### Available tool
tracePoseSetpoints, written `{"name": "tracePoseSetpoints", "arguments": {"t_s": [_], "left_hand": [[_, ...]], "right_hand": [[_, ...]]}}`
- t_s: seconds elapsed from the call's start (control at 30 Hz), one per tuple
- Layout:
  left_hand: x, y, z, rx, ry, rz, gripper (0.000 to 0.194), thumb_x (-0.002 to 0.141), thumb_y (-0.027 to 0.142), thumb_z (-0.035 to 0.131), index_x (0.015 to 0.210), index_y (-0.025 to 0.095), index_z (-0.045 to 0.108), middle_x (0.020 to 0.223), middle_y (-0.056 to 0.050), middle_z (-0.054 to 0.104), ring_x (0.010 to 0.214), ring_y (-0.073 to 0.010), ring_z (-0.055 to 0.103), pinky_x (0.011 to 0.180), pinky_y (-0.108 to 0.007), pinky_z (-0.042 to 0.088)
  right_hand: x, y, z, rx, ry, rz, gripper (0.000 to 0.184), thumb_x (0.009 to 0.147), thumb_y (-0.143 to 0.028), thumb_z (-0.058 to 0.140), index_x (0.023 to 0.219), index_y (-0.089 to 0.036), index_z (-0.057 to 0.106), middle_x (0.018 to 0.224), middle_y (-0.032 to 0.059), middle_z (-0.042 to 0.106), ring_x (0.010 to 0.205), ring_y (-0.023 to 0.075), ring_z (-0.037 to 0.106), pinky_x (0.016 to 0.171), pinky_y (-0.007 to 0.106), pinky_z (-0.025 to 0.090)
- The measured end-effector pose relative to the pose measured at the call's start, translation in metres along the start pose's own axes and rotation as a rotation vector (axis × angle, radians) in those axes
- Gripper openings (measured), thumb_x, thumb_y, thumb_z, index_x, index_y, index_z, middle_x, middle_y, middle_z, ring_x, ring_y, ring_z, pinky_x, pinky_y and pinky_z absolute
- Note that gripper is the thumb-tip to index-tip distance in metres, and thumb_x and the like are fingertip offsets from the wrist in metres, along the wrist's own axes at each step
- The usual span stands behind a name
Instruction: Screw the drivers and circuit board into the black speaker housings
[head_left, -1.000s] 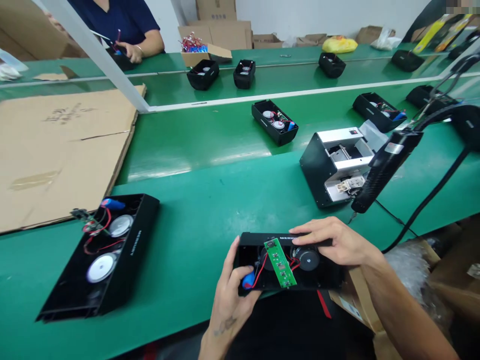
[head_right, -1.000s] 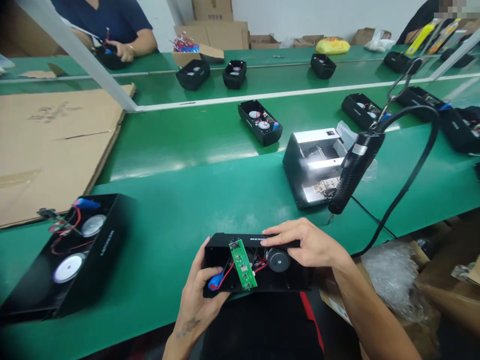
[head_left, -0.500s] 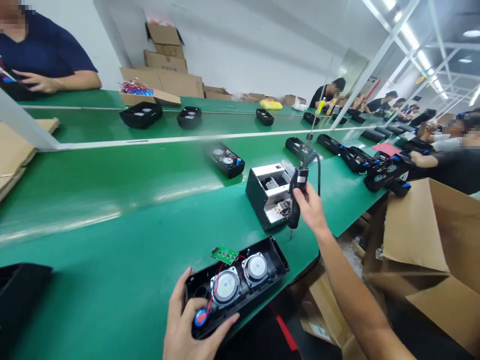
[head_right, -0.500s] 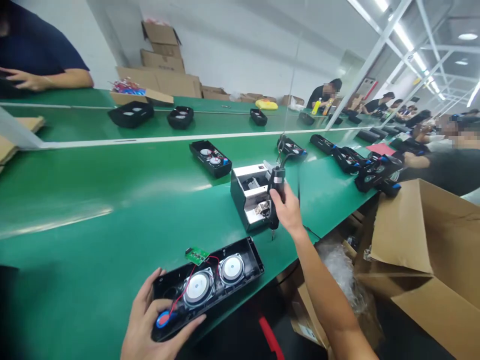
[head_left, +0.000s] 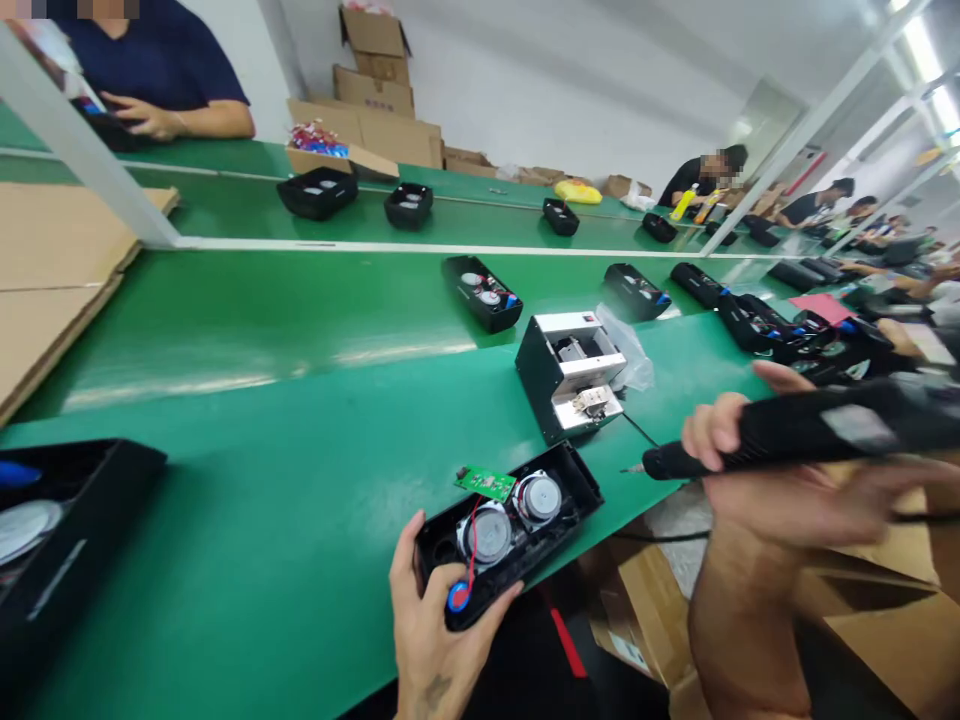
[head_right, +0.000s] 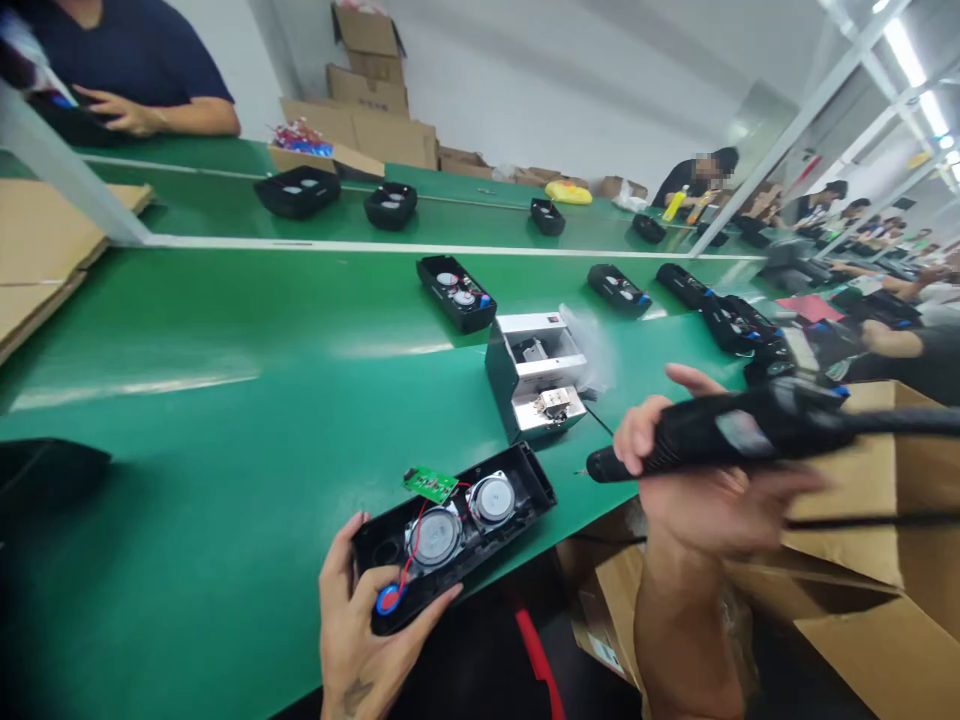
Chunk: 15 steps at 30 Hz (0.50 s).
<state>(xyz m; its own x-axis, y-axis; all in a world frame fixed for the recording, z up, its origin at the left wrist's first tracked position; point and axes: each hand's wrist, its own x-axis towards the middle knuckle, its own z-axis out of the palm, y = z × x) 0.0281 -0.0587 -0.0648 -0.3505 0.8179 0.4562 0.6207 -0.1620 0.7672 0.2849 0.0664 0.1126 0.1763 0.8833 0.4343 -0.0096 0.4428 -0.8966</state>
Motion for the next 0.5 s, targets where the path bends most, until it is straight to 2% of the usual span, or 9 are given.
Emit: {"name": "tracePoseSetpoints", "arguments": {"t_s": [0.07,0.17,0.2,0.27,0.33,0.37,0.4,0.5], "left_hand": [[-0.003,0.004,0.001,0.009,0.001,0.011,0.029,0.083,0.036,0.089,0.085,0.023,0.063,0.173,-0.009,0.036,0.155,-0.0396,0.046,0.125,-0.064,0.046],[-0.007,0.006,0.000,0.005,0.001,0.033,0.029,0.082,0.032,0.090,0.085,0.023,0.063,0.174,-0.007,0.034,0.155,-0.0379,0.047,0.126,-0.061,0.046],[-0.007,0.006,0.000,0.001,0.000,0.041,0.029,0.081,0.032,0.091,0.086,0.023,0.064,0.175,-0.007,0.034,0.155,-0.0385,0.047,0.125,-0.062,0.046],[-0.008,0.005,-0.001,-0.009,-0.003,0.059,0.030,0.080,0.031,0.092,0.087,0.023,0.064,0.176,-0.007,0.032,0.155,-0.0399,0.047,0.123,-0.064,0.047],[-0.009,0.005,-0.002,-0.023,-0.011,0.076,0.030,0.079,0.028,0.093,0.089,0.023,0.064,0.176,-0.007,0.031,0.155,-0.0402,0.046,0.124,-0.064,0.047],[-0.009,0.004,-0.002,-0.028,-0.016,0.090,0.030,0.079,0.027,0.092,0.090,0.023,0.065,0.177,-0.007,0.030,0.156,-0.0402,0.045,0.124,-0.064,0.047],[-0.009,0.004,-0.003,-0.031,-0.021,0.102,0.029,0.080,0.025,0.092,0.091,0.023,0.065,0.177,-0.007,0.029,0.156,-0.0402,0.045,0.125,-0.063,0.047],[-0.011,0.002,-0.003,-0.039,-0.015,0.154,0.028,0.080,0.020,0.090,0.092,0.023,0.065,0.177,-0.007,0.029,0.156,-0.0407,0.045,0.126,-0.063,0.046]], "right_hand": [[-0.019,-0.015,0.006,0.088,-0.104,-0.051,0.062,0.092,-0.087,0.041,0.124,-0.041,0.068,0.056,-0.0019,0.036,0.042,0.0200,0.037,0.050,0.040,0.038],[-0.050,-0.005,0.015,0.176,-0.302,-0.060,0.043,0.096,-0.077,0.049,0.131,-0.056,0.061,0.045,-0.0065,0.030,0.032,0.0180,0.030,0.045,0.037,0.040],[-0.058,0.004,0.016,0.197,-0.416,-0.032,0.041,0.097,-0.075,0.047,0.133,-0.059,0.058,0.042,-0.0074,0.033,0.030,0.0179,0.032,0.044,0.035,0.042],[-0.068,0.021,0.013,0.231,-0.762,0.062,0.041,0.099,-0.077,0.043,0.131,-0.059,0.060,0.045,-0.0069,0.050,0.033,0.0177,0.046,0.047,0.032,0.049],[-0.070,0.031,0.005,0.254,-1.080,0.180,0.045,0.094,-0.083,0.046,0.120,-0.054,0.069,0.057,-0.0044,0.066,0.043,0.0178,0.061,0.052,0.031,0.055],[-0.069,0.032,0.001,0.248,-1.183,0.249,0.046,0.090,-0.086,0.050,0.112,-0.052,0.072,0.062,-0.0033,0.070,0.049,0.0187,0.066,0.053,0.030,0.057],[-0.067,0.031,-0.003,0.235,-1.234,0.321,0.045,0.085,-0.087,0.056,0.105,-0.050,0.075,0.065,-0.0025,0.072,0.052,0.0202,0.070,0.053,0.031,0.058],[-0.067,0.023,-0.012,0.220,-1.218,0.476,0.035,0.075,-0.079,0.073,0.096,-0.051,0.076,0.060,-0.0019,0.070,0.051,0.0257,0.071,0.050,0.036,0.062]]}}
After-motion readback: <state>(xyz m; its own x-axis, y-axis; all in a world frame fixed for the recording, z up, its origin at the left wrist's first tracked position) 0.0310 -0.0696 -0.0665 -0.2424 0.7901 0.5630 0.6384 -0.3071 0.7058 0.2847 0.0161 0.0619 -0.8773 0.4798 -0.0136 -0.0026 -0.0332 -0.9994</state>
